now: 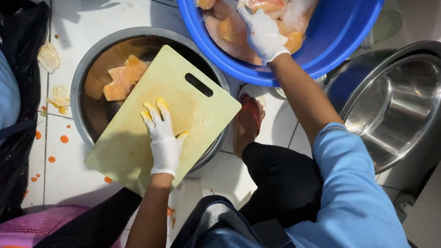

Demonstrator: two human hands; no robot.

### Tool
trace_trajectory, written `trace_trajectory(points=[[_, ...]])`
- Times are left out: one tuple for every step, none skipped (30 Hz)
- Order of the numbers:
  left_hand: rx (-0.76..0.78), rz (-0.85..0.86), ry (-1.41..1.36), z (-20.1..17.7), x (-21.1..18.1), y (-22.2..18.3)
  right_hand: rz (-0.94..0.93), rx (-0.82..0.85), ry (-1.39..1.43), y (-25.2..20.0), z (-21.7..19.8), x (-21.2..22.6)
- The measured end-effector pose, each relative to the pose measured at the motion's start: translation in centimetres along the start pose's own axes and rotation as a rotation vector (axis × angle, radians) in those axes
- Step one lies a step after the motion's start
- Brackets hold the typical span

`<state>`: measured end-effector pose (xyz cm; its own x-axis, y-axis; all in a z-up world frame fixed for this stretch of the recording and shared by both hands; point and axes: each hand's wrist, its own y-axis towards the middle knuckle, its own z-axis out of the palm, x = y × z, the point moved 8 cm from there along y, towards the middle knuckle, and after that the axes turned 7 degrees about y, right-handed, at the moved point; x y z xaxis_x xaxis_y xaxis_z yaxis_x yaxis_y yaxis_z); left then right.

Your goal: Cutting raw fish fillets into smaller pieces using a knife on a cutting board.

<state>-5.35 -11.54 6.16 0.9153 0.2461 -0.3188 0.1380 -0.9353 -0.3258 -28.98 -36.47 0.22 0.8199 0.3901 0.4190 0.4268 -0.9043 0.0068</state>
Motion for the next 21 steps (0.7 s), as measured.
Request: trace_trajectory(points=[[-0.008,0.009,0.015,0.0,0.0,0.1,0.003,-0.002,-0.045,0.3,0.1,0.1],[-0.008,0.009,0.015,-0.1,-0.1,0.1,0.003,-0.002,-0.045,0.8,0.2,0.2],[-0.002,0.005,0.015,-0.1,-0.1,0.1,0.020,0.005,-0.062,1.1,0.3,0.2],[0.005,0.001,0.014,0.0,-0.1,0.1,0.036,0.012,-0.079,1.5,0.4,0.2],[0.006,0.003,0.015,0.1,0.0,0.1,0.038,0.012,-0.079,1.7,0.8,-0.3],[0.002,0.008,0.021,0.2,0.0,0.1,0.051,0.007,-0.084,1.8,1.2,-0.8],[-0.003,0.012,0.029,0.2,0.1,0.2,0.063,0.002,-0.088,2.1,1.6,-1.3],[-0.003,0.012,0.030,0.1,0.0,0.0,0.064,0.001,-0.087,1.7,1.3,-1.2],[0.000,0.005,0.012,0.0,0.0,0.0,0.085,-0.046,0.071,1.5,0.6,-1.5],[0.003,-0.003,-0.007,0.0,-0.1,0.0,0.106,-0.093,0.228,1.3,0.0,-1.8],[0.004,-0.001,-0.009,0.0,0.0,-0.1,0.107,-0.093,0.226,1.2,-0.1,-2.1],[-0.002,0.001,0.010,0.1,0.1,-0.1,0.031,-0.119,0.142,1.0,-0.4,-1.9],[-0.004,0.007,0.029,0.2,0.1,0.0,-0.041,-0.144,0.057,0.7,-0.7,-1.9],[0.000,0.013,0.027,0.2,-0.2,0.2,-0.034,-0.145,0.052,0.4,-1.0,-2.4],[-0.003,0.013,0.047,0.1,-0.1,0.2,-0.048,-0.225,0.162,0.1,-1.6,-2.6],[-0.006,0.014,0.067,0.1,-0.1,0.1,-0.062,-0.305,0.272,-0.3,-2.2,-2.9],[-0.002,0.012,0.067,0.0,-0.2,0.0,-0.060,-0.302,0.273,-0.2,-2.3,-3.3],[-0.010,0.018,0.053,-0.2,-0.3,0.0,0.009,-0.344,0.445,-0.2,-2.6,-4.6],[-0.017,0.026,0.040,-0.4,-0.5,0.0,0.081,-0.389,0.617,-0.3,-2.7,-5.9],[-0.014,0.027,0.041,-0.5,-0.5,0.1,0.085,-0.388,0.617,-0.4,-2.9,-6.5],[-0.014,0.026,0.009,-0.5,-0.5,0.0,0.076,-0.436,0.713,-0.9,-3.2,-7.3]])
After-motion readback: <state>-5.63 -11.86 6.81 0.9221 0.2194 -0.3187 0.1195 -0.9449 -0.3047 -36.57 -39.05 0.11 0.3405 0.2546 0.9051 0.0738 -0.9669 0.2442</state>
